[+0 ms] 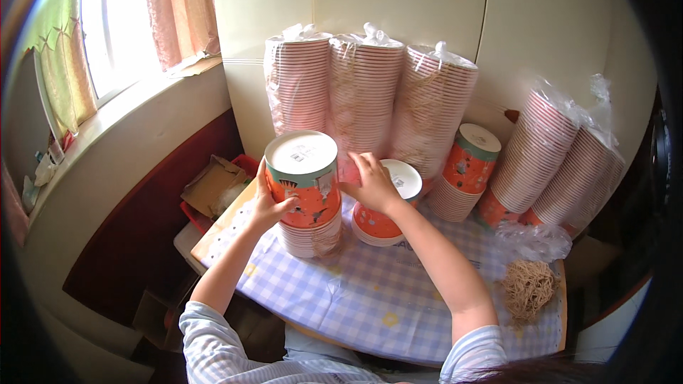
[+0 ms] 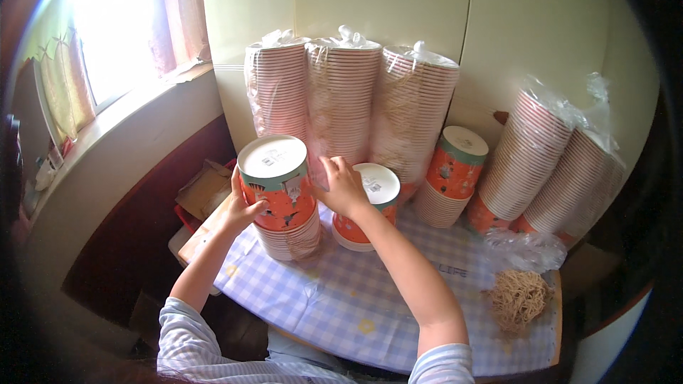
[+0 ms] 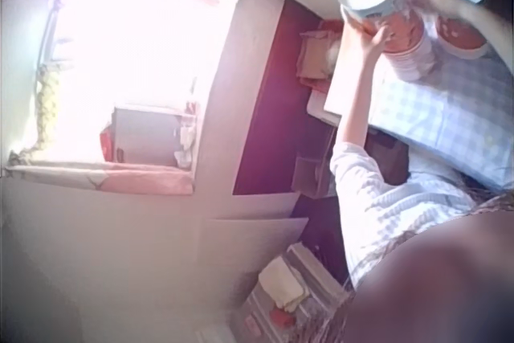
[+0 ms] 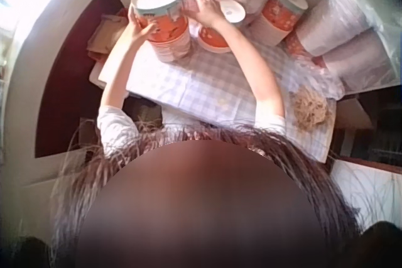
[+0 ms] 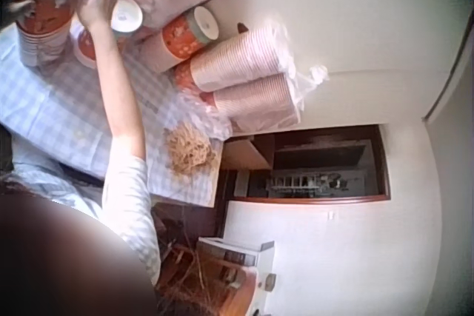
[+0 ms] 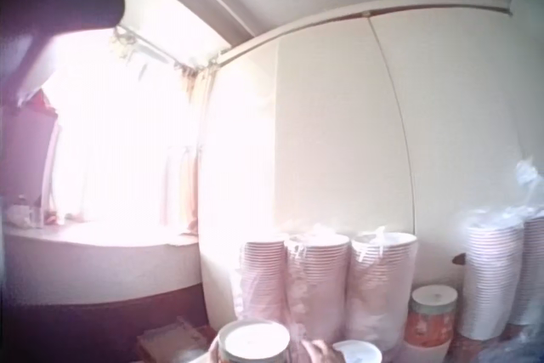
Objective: Manually stringing and organizing paper bowls as part of a manufacturing or packaging process.
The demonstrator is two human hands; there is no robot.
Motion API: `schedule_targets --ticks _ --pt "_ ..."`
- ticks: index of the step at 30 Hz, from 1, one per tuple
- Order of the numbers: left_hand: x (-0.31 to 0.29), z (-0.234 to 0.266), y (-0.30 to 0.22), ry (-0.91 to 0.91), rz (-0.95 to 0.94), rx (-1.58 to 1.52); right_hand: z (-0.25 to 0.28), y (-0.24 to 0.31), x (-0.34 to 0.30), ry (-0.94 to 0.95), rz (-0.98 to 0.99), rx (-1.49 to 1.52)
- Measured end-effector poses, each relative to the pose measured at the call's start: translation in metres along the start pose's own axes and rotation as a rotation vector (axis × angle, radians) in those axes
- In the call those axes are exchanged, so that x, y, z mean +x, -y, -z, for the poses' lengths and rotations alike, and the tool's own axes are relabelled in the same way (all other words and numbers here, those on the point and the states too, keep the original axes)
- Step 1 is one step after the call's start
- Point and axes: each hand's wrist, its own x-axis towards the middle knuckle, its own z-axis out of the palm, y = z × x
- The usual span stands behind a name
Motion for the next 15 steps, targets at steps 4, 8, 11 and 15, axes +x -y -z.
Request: schedule_targets --ticks 4,8,11,15 --pt "-0.022 -0.029 -0.032 -0.361 -0.264 0.734 0.019 -0.035 -0.03 -0.056 0.062 -0.257" --pt "-0.062 -0.072 -0.041 -0.102 -0.63 0.637 0.023 -0.068 -0.061 -0.085 0.02 -0.237" --pt "-0.088 -0.113 -0.015 0.297 -0.356 0.55 0.029 -0.066 -0.07 -0.061 0.005 -0.237" --pt "-0.11 -0.161 0.061 0.172 0.127 0.279 0.033 -0.058 -0.079 -0.136 0.017 -0.256"
